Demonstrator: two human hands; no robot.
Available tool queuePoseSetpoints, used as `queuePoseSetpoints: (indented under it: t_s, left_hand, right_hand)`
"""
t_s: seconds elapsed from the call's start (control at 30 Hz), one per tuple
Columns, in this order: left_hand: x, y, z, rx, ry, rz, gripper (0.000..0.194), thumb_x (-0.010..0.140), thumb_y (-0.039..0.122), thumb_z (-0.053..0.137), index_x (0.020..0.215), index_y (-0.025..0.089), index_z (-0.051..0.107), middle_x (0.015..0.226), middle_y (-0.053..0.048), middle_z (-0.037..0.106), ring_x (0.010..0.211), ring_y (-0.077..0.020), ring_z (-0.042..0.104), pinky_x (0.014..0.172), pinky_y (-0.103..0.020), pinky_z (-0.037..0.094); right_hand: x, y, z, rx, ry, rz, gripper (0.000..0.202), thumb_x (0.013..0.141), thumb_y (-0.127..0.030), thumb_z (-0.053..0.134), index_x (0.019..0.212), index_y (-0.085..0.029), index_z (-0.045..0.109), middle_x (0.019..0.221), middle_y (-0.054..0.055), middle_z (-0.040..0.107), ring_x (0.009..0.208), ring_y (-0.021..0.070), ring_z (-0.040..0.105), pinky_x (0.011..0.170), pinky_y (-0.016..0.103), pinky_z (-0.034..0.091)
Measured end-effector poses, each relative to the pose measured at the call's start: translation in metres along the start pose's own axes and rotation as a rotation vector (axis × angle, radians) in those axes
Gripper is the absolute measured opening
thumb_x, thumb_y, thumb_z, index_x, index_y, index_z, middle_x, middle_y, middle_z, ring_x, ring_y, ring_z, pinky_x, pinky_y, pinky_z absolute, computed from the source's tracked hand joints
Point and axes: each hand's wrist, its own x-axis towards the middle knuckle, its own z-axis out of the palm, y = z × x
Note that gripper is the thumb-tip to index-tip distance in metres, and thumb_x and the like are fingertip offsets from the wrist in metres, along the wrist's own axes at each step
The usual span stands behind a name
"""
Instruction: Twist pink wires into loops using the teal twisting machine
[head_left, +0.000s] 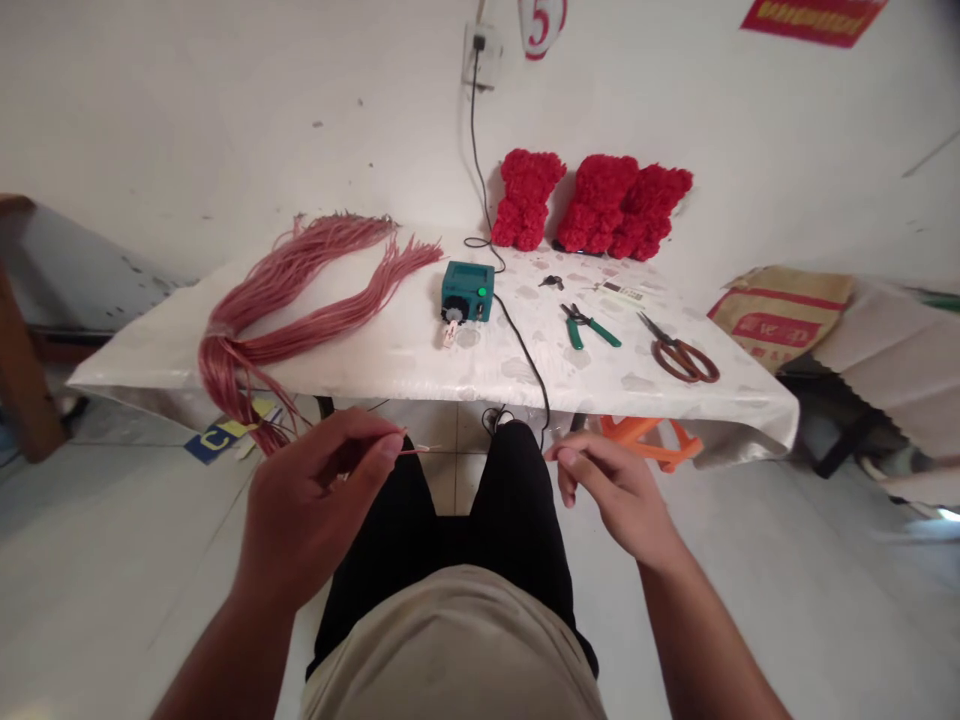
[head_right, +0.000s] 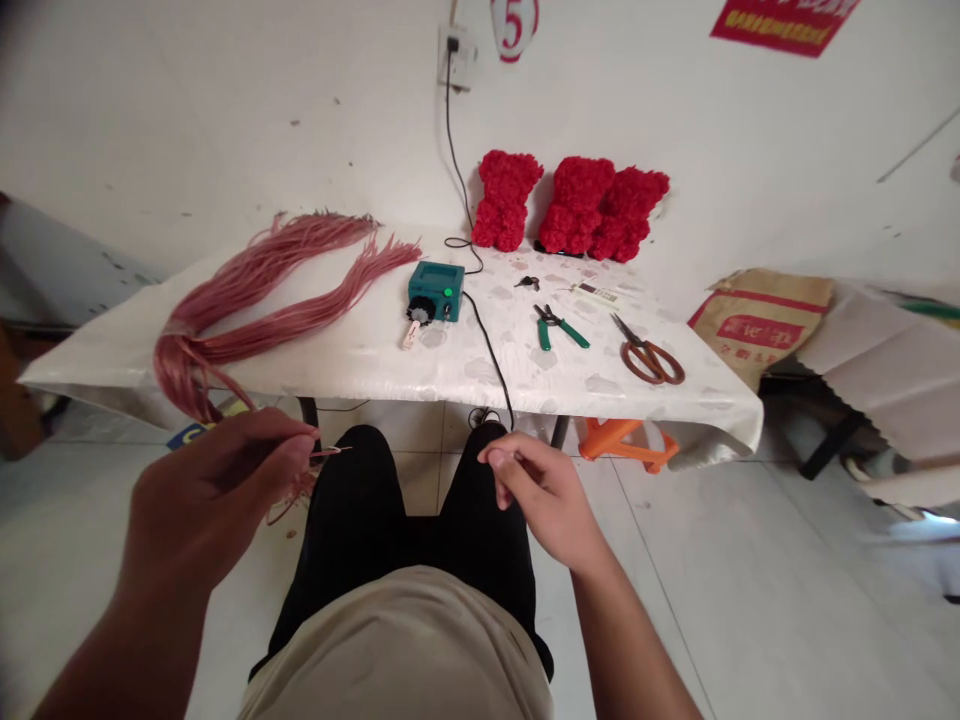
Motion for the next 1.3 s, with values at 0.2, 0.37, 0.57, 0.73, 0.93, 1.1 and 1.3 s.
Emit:
queuePoseSetpoints:
  t_s: [0.2, 0.37, 0.57, 0.73, 0.93, 1.1, 1.3]
  left_hand:
    - [0.012, -0.033, 0.003, 0.047, -0.023, 0.007, 0.005, 0.084, 0.025, 0.069, 0.084, 0.024, 0.074, 0.07, 0.008, 0.07, 0.058, -0.0069, 0.059, 0.058, -0.015, 0.047]
    - [0.023, -0.059, 0.007, 0.102, -0.049, 0.042, 0.006, 0.084, 0.027, 0.068, 0.085, 0.026, 0.074, 0.071, 0.009, 0.073, 0.056, -0.0058, 0.06, 0.054, -0.012, 0.045]
    - [0.031, -0.069, 0.022, 0.106, -0.011, -0.142, 0.008, 0.083, 0.032, 0.069, 0.084, 0.027, 0.075, 0.07, 0.01, 0.072, 0.054, -0.0056, 0.055, 0.054, -0.015, 0.041]
    - [0.032, -0.079, 0.038, 0.079, -0.041, -0.263, 0.01, 0.082, 0.03, 0.068, 0.085, 0.025, 0.076, 0.075, 0.008, 0.073, 0.062, -0.0072, 0.06, 0.061, -0.017, 0.044]
    - [0.032, -0.091, 0.046, 0.02, -0.081, -0.314, 0.009, 0.081, 0.027, 0.069, 0.085, 0.023, 0.076, 0.072, 0.008, 0.071, 0.06, -0.0062, 0.058, 0.058, -0.016, 0.043]
    - [0.031, -0.098, 0.046, -0.003, -0.11, -0.28, 0.006, 0.081, 0.025, 0.069, 0.083, 0.024, 0.075, 0.066, 0.008, 0.067, 0.056, -0.0052, 0.056, 0.053, -0.014, 0.042]
    - [0.03, -0.101, 0.046, -0.151, -0.257, -0.279, 0.01, 0.086, 0.023, 0.063, 0.083, 0.021, 0.072, 0.062, 0.005, 0.064, 0.047, -0.0082, 0.056, 0.046, -0.018, 0.046]
  right_hand:
    - [0.011, 0.028, 0.008, -0.067, -0.059, 0.134, 0.028, 0.098, -0.044, 0.06, 0.086, -0.021, 0.069, 0.056, -0.003, 0.056, 0.052, 0.0137, 0.056, 0.055, 0.027, 0.048]
    - [0.019, 0.045, 0.018, -0.081, -0.118, 0.217, 0.03, 0.098, -0.045, 0.059, 0.084, -0.021, 0.068, 0.057, -0.003, 0.057, 0.054, 0.0132, 0.056, 0.055, 0.026, 0.047]
    - [0.027, 0.066, 0.025, -0.087, -0.143, 0.288, 0.03, 0.098, -0.046, 0.06, 0.086, -0.02, 0.069, 0.057, -0.003, 0.056, 0.052, 0.013, 0.056, 0.056, 0.026, 0.047]
    - [0.029, 0.081, 0.027, -0.09, -0.123, 0.329, 0.031, 0.097, -0.046, 0.06, 0.086, -0.02, 0.07, 0.055, -0.003, 0.056, 0.051, 0.0135, 0.056, 0.054, 0.026, 0.047]
    - [0.027, 0.093, 0.027, -0.067, -0.041, 0.371, 0.027, 0.098, -0.041, 0.06, 0.085, -0.02, 0.069, 0.055, -0.005, 0.055, 0.05, 0.0106, 0.054, 0.055, 0.023, 0.044]
    - [0.028, 0.094, 0.03, -0.065, -0.041, 0.368, 0.028, 0.099, -0.043, 0.059, 0.084, -0.02, 0.069, 0.054, -0.005, 0.055, 0.049, 0.0105, 0.053, 0.055, 0.024, 0.042]
    - [0.029, 0.091, 0.04, -0.082, -0.082, 0.35, 0.031, 0.099, -0.046, 0.058, 0.086, -0.02, 0.069, 0.054, -0.005, 0.054, 0.05, 0.0111, 0.054, 0.055, 0.024, 0.042]
